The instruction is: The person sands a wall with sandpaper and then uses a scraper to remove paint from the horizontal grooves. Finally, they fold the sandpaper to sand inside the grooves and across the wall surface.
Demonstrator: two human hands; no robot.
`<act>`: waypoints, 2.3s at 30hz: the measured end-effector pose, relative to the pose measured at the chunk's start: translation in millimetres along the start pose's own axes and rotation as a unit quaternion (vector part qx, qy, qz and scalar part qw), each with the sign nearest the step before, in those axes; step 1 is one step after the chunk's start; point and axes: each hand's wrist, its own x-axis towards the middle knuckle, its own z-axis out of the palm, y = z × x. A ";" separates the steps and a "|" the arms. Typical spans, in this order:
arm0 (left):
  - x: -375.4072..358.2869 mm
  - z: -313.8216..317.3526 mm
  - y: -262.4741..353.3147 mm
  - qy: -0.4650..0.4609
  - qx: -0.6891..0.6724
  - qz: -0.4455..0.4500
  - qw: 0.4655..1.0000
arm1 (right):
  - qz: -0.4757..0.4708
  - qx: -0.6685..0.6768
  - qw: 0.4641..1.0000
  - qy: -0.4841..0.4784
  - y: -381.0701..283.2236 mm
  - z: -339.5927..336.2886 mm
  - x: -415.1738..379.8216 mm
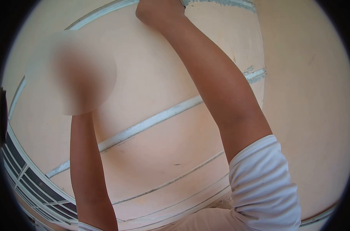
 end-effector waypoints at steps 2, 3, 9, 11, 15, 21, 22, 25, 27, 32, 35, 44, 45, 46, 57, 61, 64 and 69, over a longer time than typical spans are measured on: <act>1.7 0.5 -0.2 -0.021 -0.002 0.013 1.000 | 0.030 0.013 0.999 0.015 0.9 2.5 -3.7; 2.8 -0.1 -1.3 -0.017 -0.001 0.012 1.000 | 0.067 0.024 0.997 0.030 1.9 3.7 -5.2; 0.7 -0.6 -1.5 -0.014 -0.011 0.004 1.000 | -0.118 0.087 0.988 0.056 -13.2 11.2 -10.2; 1.8 -0.8 1.6 -0.021 -0.012 0.005 1.000 | -0.044 0.025 0.994 0.093 40.9 24.9 -4.4; 2.6 0.0 -1.7 -0.027 -0.011 0.031 0.999 | 0.133 0.087 0.984 0.075 42.1 21.8 3.4; 3.1 -2.4 -0.7 -0.055 0.025 0.006 0.998 | -0.138 0.144 0.972 0.127 -5.1 28.7 -11.9; 3.4 -1.7 -0.2 -0.059 0.025 0.009 0.998 | -0.165 0.145 0.967 0.126 2.5 36.6 -5.2; 3.4 -2.9 -2.1 -0.065 0.036 0.001 0.997 | -0.069 -0.008 0.988 0.138 68.6 36.7 0.7; 4.6 -1.5 -1.5 -0.081 0.054 0.029 0.995 | -0.017 -0.007 0.993 0.114 72.8 36.0 5.1; 7.0 0.1 1.5 -0.123 0.113 0.040 0.985 | -0.134 0.103 0.976 0.139 31.3 40.6 -7.3; 13.8 3.7 0.1 -0.140 0.164 0.075 0.974 | -0.213 0.161 0.957 0.110 67.3 28.1 -2.0; 51.0 54.0 16.6 -0.131 0.172 0.091 0.972 | 0.034 -0.011 0.992 0.122 148.0 32.0 2.0; 50.6 62.4 18.8 -0.127 0.168 0.088 0.974 | -0.002 -0.004 0.997 0.075 133.5 20.2 0.0; 51.0 71.5 20.8 -0.122 0.163 0.085 0.975 | -0.023 -0.003 0.997 0.069 130.0 21.3 0.6; 43.9 75.3 21.3 -0.107 0.250 0.052 0.961 | 0.058 -0.074 0.996 0.002 234.2 6.4 -4.8; 43.2 75.3 10.8 -0.083 0.240 0.005 0.967 | -0.136 0.055 0.985 0.092 243.4 17.2 -14.8; 42.5 77.3 15.7 -0.083 0.247 -0.003 0.965 | -0.108 0.049 0.989 0.086 291.0 21.8 -4.8; 42.5 75.3 16.3 -0.079 0.255 -0.027 0.963 | 0.047 0.027 0.999 -0.001 307.1 -0.1 -13.6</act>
